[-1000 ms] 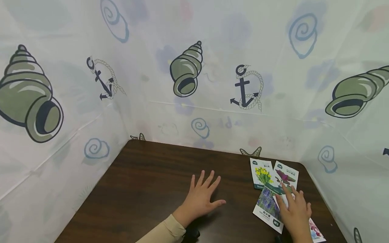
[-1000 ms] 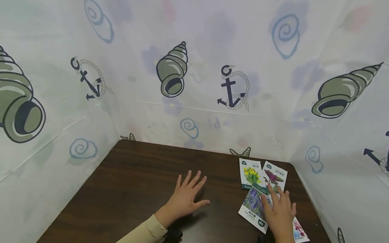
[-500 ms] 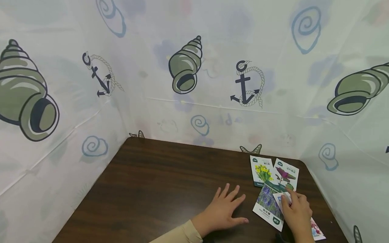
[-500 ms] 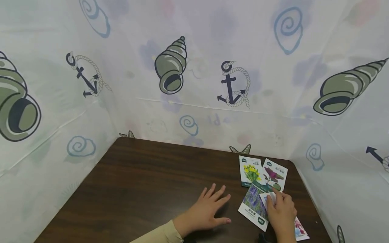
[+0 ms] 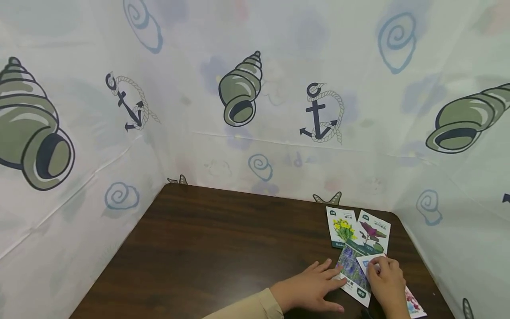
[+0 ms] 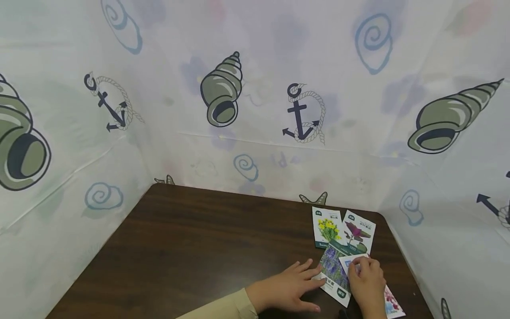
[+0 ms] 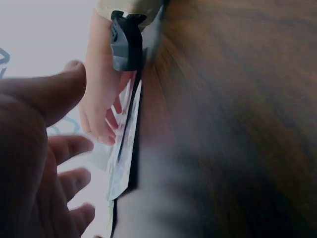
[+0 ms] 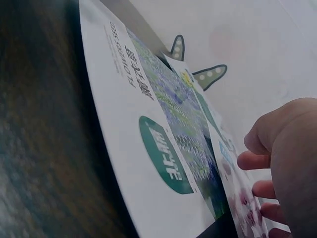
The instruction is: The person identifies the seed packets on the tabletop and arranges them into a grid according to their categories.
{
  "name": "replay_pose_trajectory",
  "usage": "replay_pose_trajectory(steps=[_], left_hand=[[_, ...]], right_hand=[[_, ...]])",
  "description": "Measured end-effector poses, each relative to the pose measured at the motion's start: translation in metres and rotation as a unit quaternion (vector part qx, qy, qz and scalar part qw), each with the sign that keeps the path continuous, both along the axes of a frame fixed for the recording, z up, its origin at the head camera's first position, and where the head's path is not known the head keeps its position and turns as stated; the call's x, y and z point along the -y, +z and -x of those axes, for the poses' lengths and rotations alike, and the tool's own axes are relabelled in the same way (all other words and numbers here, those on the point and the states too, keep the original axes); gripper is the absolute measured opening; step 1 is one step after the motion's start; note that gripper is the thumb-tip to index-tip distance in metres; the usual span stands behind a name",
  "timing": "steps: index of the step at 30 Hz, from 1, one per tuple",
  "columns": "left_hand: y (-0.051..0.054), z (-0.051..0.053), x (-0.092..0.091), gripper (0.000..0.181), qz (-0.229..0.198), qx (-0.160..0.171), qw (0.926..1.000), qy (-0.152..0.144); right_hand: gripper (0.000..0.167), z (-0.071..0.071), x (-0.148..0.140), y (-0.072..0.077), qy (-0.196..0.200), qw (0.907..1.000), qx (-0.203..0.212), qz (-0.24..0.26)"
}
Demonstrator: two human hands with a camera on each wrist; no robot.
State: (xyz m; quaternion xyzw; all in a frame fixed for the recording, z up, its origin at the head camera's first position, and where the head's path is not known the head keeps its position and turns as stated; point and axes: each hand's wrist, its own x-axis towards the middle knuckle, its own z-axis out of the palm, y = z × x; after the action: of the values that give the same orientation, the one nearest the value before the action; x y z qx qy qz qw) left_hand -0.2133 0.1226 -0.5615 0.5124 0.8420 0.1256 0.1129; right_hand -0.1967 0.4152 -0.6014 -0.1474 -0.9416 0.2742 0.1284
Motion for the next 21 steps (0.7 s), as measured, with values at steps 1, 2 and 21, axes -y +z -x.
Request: replay_pose_trajectory(steps=[1,2,21], left_hand=[[-0.0005,0.0004,-0.002,0.074,0.005,0.005,0.9999,-0.009],[-0.0008,0.0002,-0.0038,0.073,0.009,0.011,0.9998,-0.017],[-0.0053,-0.0004,0.0004,0.046,0.015,-0.036,0.9978,-0.053]], right_hand=[[0.025,-0.0006,-0.0004,-0.0007,0.001,1.0,-0.001,0.0],[0.025,-0.0009,-0.0007,-0.0012,0.002,1.0,-0.003,-0.002],[0.03,-0.0011,0.0016,-0.0044,-0.005,0.9998,-0.002,0.018]])
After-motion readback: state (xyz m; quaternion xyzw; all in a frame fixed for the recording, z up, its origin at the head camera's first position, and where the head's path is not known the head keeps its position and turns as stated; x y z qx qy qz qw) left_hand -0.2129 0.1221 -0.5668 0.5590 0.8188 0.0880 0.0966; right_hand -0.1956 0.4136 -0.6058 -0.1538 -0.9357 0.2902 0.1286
